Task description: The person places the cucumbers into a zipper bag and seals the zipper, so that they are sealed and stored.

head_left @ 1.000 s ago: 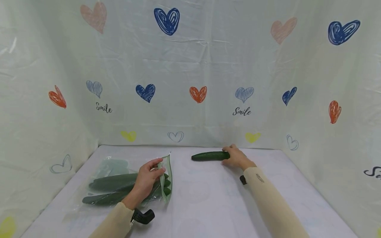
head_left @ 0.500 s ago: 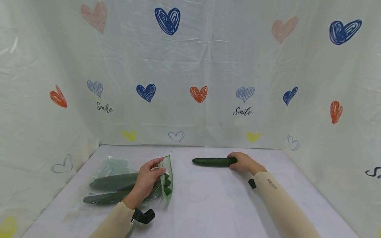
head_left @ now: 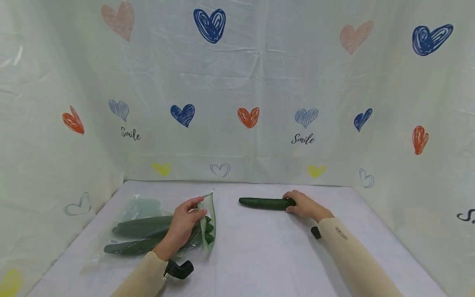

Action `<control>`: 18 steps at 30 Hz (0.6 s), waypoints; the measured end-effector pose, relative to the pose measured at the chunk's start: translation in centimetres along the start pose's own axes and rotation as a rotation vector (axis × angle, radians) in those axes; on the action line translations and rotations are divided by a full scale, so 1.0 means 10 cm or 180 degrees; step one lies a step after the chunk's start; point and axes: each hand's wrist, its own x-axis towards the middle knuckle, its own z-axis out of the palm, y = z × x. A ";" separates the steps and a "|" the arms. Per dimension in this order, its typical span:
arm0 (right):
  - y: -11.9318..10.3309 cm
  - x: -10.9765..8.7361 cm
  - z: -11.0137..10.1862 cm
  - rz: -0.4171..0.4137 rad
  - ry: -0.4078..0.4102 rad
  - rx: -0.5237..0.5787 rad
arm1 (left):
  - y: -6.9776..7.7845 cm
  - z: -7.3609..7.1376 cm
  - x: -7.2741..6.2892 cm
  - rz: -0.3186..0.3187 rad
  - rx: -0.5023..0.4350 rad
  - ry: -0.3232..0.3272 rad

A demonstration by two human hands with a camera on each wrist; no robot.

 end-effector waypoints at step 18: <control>-0.86 0.11 0.21 -0.0698 -0.0030 0.0183 | 0.02 -0.01 0.00 -0.0081 -0.0035 -0.0052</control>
